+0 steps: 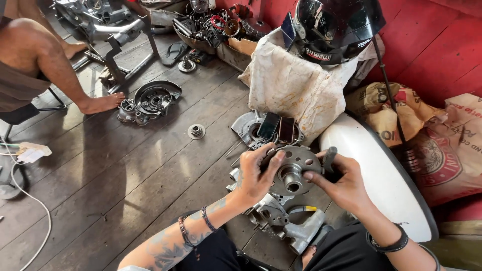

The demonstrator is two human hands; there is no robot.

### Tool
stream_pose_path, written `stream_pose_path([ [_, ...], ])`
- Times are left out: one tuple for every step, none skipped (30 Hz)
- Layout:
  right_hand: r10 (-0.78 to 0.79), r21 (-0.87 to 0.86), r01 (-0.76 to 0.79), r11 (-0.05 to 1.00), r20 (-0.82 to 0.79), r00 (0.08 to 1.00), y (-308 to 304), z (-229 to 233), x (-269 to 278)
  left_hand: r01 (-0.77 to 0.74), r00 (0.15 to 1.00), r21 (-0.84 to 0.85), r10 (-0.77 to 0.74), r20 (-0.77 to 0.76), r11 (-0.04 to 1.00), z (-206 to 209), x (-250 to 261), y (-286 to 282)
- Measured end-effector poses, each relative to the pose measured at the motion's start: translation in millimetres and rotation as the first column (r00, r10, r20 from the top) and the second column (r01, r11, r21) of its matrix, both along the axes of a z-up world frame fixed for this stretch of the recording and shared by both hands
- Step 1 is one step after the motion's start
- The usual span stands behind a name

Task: The person sits on the floor and uses a wire brush to clean a circular metal engine component, scrubbing the holes and surfaces. They rotate the part to access different areas and continue scrubbing until the end of the clip.

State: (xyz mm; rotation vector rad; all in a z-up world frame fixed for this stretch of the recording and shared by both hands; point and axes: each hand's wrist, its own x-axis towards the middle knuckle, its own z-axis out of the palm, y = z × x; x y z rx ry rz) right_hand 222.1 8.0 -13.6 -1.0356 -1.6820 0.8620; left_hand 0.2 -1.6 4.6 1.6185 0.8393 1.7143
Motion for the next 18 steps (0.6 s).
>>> stream_pose_path([
  [-0.001, -0.002, 0.001, 1.0, -0.009, 1.0, -2, 6, -4, 0.001, 1.0, -0.002, -0.001, -0.009, 1.0, -1, 1, 1],
  [-0.031, -0.009, 0.031, 0.999, -0.011, 0.999, -4, 13, -7, 0.013, 1.0, -0.006, -0.013, -0.013, 1.0, -3, 3, 2],
  [-0.062, -0.02, 0.062, 0.998, -0.013, 0.998, -7, 19, -10, 0.026, 1.0, -0.013, -0.026, -0.016, 1.0, -4, 4, 2],
  [-0.064, -0.024, 0.063, 0.998, -0.021, 0.998, -6, 19, -9, 0.027, 0.999, -0.017, -0.027, -0.024, 0.999, -4, 6, 0],
  [-0.079, -0.032, 0.078, 0.996, -0.046, 0.996, -5, 20, -6, 0.02, 1.0, 0.002, -0.02, -0.004, 1.0, -3, 9, -2],
  [-0.095, -0.041, 0.092, 0.995, -0.071, 0.993, -3, 21, -4, 0.013, 1.0, 0.021, -0.013, 0.016, 1.0, -3, 12, -3],
  [-0.098, -0.042, 0.095, 0.995, -0.068, 0.993, -2, 19, -1, 0.016, 1.0, 0.02, -0.016, 0.02, 1.0, -3, 14, -5],
  [-0.099, -0.038, 0.096, 0.995, -0.079, 0.992, 0, 16, 3, 0.013, 1.0, 0.03, -0.013, -0.001, 0.999, -2, 15, -7],
  [-0.1, -0.032, 0.097, 0.995, -0.091, 0.991, 2, 14, 6, 0.011, 1.0, 0.042, -0.01, -0.023, 0.999, -1, 16, -8],
  [-0.102, -0.031, 0.099, 0.995, -0.089, 0.991, 3, 14, 4, 0.013, 1.0, 0.043, -0.012, -0.021, 0.999, -4, 17, -9],
  [-0.013, 0.014, 0.015, 1.0, -0.112, 0.994, 5, 15, 3, 0.032, 0.999, 0.012, -0.032, 0.008, 0.999, -7, 18, -9],
  [0.076, 0.062, -0.069, 0.996, -0.13, 0.989, 6, 16, 2, 0.052, 0.998, -0.019, -0.051, 0.038, 0.998, -10, 19, -9],
  [0.076, 0.061, -0.068, 0.996, -0.129, 0.989, 6, 8, 4, 0.053, 0.998, -0.019, -0.052, 0.039, 0.998, -11, 19, -7],
  [0.1, 0.076, -0.091, 0.993, -0.139, 0.985, 5, 0, 6, 0.047, 0.997, -0.024, -0.045, 0.062, 0.999, -12, 19, -4],
  [0.128, 0.09, -0.115, 0.989, -0.151, 0.98, 4, -9, 7, 0.038, 0.996, -0.03, -0.035, 0.085, 0.999, -13, 18, -2],
  [0.13, 0.089, -0.117, 0.989, -0.152, 0.98, 0, -2, 3, 0.036, 0.996, -0.031, -0.033, 0.084, 0.999, -11, 16, -1],
  [0.103, 0.086, -0.095, 0.992, -0.087, 0.991, -4, 5, 0, 0.042, 0.997, -0.043, -0.04, 0.063, 0.998, -9, 14, 0],
  [0.075, 0.085, -0.073, 0.994, -0.022, 0.997, -8, 12, -4, 0.048, 0.998, -0.054, -0.046, 0.042, 0.997, -7, 12, 2],
])
